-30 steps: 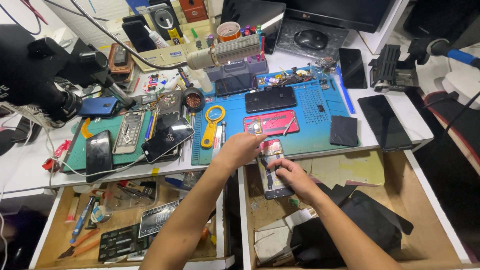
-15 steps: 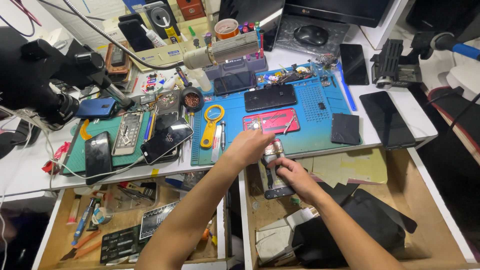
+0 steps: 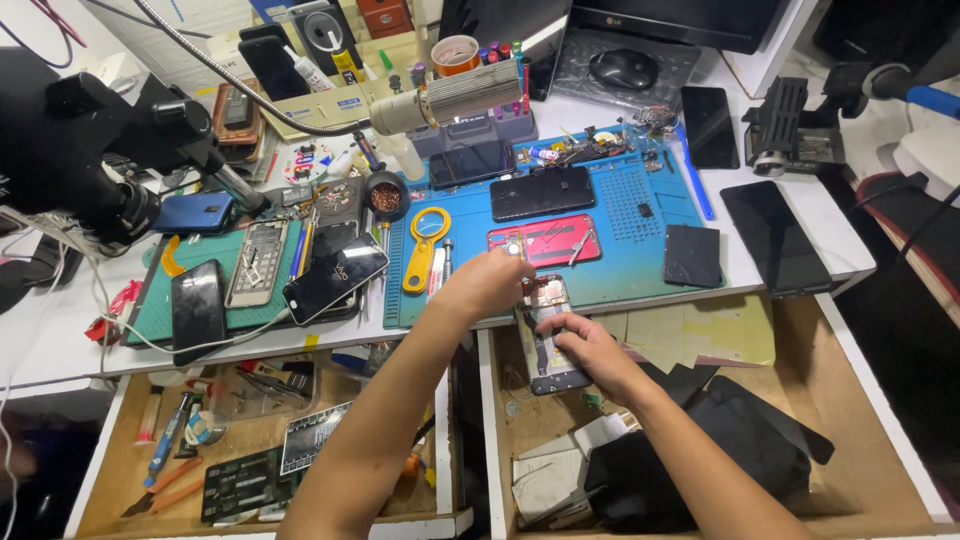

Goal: Repairing a mobile phone by connecting internal components and the screen assembly

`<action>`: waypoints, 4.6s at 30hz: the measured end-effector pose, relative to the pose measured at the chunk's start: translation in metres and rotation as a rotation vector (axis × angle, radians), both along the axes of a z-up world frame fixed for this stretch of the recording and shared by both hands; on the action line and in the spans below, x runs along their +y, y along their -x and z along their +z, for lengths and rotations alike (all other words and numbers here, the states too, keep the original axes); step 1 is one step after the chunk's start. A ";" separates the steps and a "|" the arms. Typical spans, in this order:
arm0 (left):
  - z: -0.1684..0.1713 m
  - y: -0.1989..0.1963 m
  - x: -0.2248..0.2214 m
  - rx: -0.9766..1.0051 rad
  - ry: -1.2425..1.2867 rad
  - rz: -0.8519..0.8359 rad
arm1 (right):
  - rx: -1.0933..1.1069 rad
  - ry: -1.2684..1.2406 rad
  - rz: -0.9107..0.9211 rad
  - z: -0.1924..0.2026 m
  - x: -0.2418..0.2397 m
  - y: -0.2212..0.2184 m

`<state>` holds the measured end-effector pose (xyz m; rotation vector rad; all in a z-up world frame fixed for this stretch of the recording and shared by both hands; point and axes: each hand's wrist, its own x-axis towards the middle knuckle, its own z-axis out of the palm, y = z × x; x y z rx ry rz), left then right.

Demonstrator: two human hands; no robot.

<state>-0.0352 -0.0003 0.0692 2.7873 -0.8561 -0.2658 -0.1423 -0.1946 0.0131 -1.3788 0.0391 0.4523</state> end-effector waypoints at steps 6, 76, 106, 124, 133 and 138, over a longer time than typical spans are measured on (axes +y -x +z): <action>-0.012 -0.019 0.011 0.090 0.040 0.018 | 0.012 -0.013 0.007 -0.002 -0.001 -0.001; -0.052 0.103 0.006 0.512 1.822 0.672 | -0.434 0.150 0.071 -0.015 -0.006 0.003; -0.056 0.105 0.008 0.499 1.704 0.763 | -0.381 0.124 0.098 -0.039 -0.010 0.008; -0.046 0.107 0.007 0.466 1.688 0.736 | -0.391 0.132 0.113 -0.031 -0.010 0.007; -0.054 0.106 0.010 0.463 1.670 0.743 | -0.386 0.114 0.113 -0.013 -0.004 0.008; -0.056 0.105 0.011 0.469 1.678 0.748 | -0.382 0.116 0.108 -0.008 -0.002 0.009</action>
